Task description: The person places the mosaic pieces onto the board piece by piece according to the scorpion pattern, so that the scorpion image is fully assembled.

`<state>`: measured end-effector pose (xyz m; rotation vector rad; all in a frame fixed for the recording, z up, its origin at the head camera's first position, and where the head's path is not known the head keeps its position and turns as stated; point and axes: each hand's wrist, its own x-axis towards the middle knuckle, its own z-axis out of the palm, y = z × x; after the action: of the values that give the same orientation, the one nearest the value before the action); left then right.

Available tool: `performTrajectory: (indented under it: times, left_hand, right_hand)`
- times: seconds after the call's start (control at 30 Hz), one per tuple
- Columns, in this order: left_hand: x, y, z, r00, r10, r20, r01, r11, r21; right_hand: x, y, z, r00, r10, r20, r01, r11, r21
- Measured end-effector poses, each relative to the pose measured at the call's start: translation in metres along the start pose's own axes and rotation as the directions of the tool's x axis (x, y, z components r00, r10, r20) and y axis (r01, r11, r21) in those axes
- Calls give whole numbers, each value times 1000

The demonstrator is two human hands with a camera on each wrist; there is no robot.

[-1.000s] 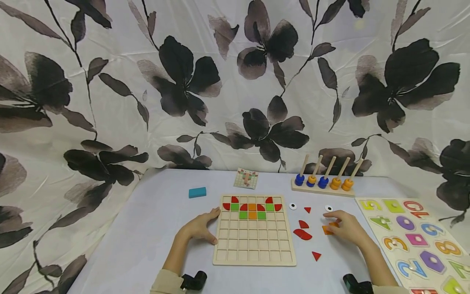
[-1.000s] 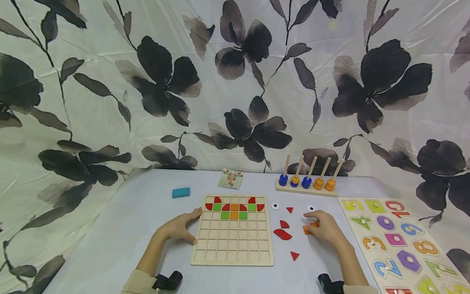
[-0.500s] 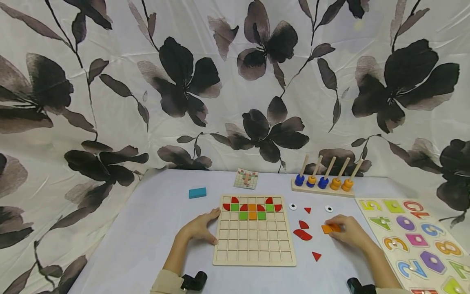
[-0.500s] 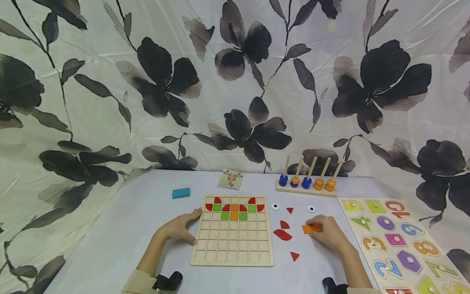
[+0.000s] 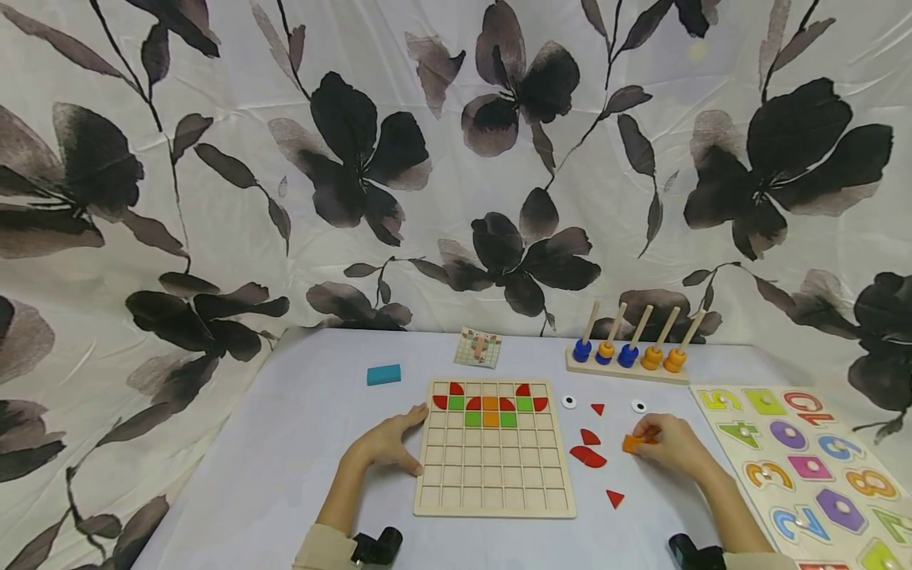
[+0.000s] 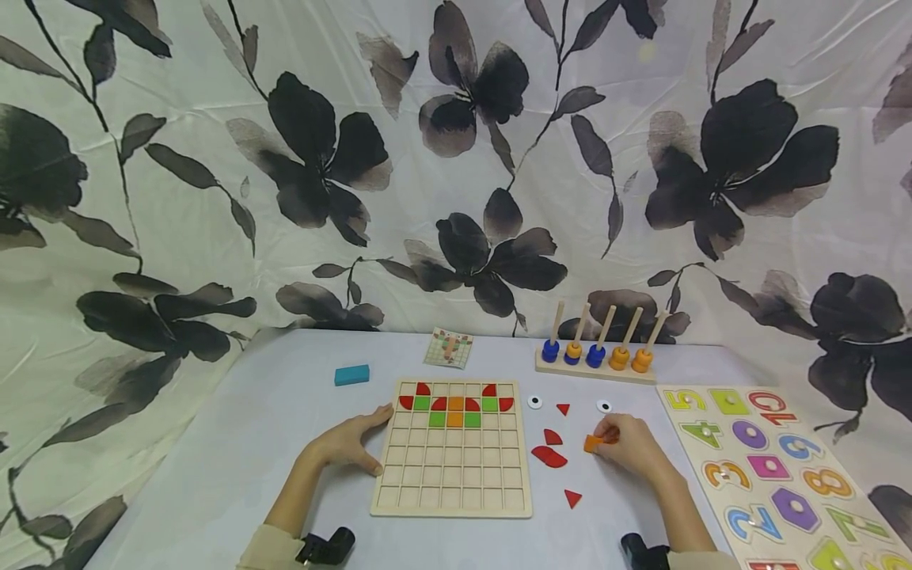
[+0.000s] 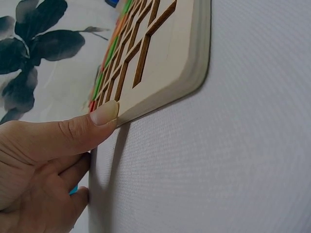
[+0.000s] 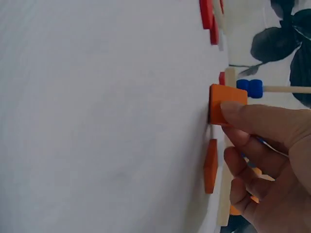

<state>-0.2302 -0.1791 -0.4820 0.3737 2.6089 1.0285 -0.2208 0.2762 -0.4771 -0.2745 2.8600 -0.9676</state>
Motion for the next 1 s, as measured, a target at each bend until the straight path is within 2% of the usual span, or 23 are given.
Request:
performTrajectory:
  times: [0.13, 0.27, 0.43, 0.53, 0.73, 0.87, 1.0]
  left_hand:
    - [0, -1, 0, 1000, -9, -7, 9, 1000, 0]
    - [0, -1, 0, 1000, -13, -10, 13, 1000, -2]
    - [-1, -1, 0, 1000, -13, -9, 13, 1000, -2]
    - [-1, 0, 0, 1000, -3, -4, 3, 1000, -4]
    - [0, -1, 0, 1000, 0, -2, 0, 1000, -1]
    - [1, -2, 1, 1000, -2, -2, 2, 1000, 0]
    - [1, -2, 1, 1000, -3, -6, 3, 1000, -3]
  right_hand:
    - [4, -14, 1, 999, -31, -40, 34, 997, 74]
    - [15, -36, 10, 991, -111, -72, 119, 986, 118]
    - [38, -69, 36, 976, -211, -51, 217, 954, 206]
    - [53, -89, 54, 957, -287, -31, 286, 926, 246]
    - [75, -122, 85, 907, -420, 27, 402, 884, 240]
    - [80, -134, 99, 898, -433, 78, 410, 888, 208]
    - [81, -141, 106, 900, -425, 92, 405, 897, 178]
